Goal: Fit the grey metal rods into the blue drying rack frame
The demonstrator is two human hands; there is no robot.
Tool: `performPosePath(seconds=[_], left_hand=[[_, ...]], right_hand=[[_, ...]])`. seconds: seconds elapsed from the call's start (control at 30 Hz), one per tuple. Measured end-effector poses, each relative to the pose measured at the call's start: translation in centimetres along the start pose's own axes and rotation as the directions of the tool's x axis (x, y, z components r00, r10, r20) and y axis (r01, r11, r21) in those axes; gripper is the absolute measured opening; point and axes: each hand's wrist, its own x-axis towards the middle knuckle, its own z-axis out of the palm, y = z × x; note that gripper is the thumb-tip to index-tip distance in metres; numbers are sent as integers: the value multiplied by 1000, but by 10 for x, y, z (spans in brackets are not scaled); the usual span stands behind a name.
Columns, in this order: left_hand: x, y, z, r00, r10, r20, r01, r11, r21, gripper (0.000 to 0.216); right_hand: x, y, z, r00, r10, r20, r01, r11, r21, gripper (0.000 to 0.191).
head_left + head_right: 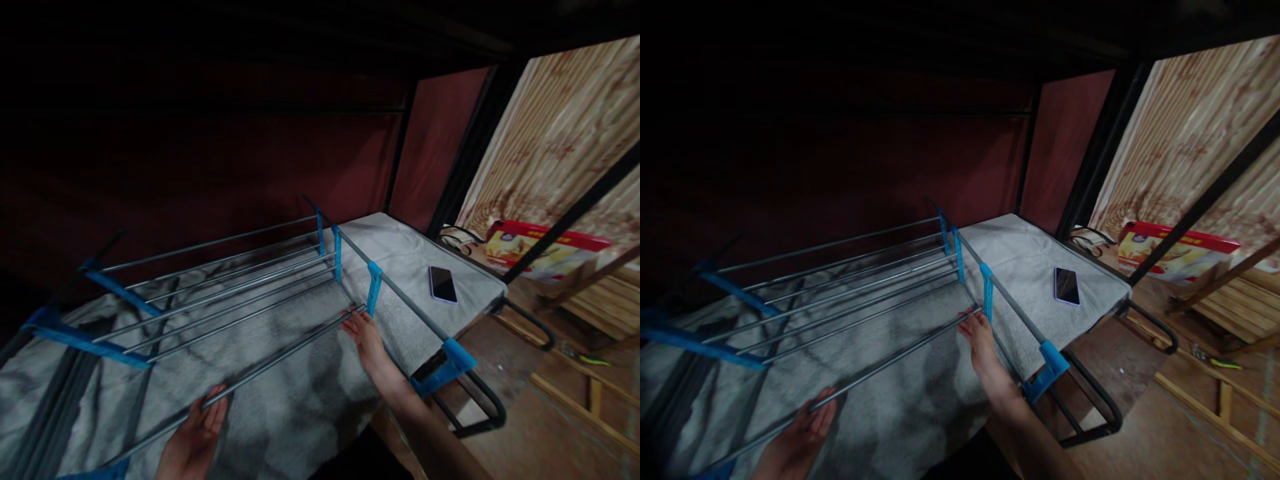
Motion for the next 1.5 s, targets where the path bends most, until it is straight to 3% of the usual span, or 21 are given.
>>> performPosePath(seconds=[0.13,0.3,0.63,0.9,1.07,1.27,1.33,1.4,1.5], left_hand=[[-15,1,22,994,-3,-111,7,999,38,43],[-28,3,47,997,5,-74,-4,1000,21,33],[-47,-12,58,996,-40,-76,37,998,-49,23],[-50,-17,54,995,-49,-92,39,994,-102,27],[-50,-24,44,994,-53,-93,41,992,-120,26],[-49,-36,25,992,-112,-65,116,991,67,17],[-55,-36,23,997,-53,-61,63,983,175,17],[-70,-30,24,996,86,9,-85,964,252,16],[-110,-11,23,953,261,152,-289,935,206,16]], right_hand=[[7,-4,10,999,-13,46,13,1000,5,41],[17,-7,25,998,7,68,-7,1000,9,40],[35,-19,31,997,60,-48,-62,997,-41,34],[34,9,28,983,182,-20,-183,979,-88,24],[34,31,14,971,238,-7,-236,963,-133,23],[44,51,-12,982,185,-26,-187,972,-143,16],[46,54,-17,984,177,-15,-177,973,-149,20],[48,56,-19,985,173,-12,-172,972,-158,25],[48,57,-15,985,169,-34,-172,972,-162,26]])
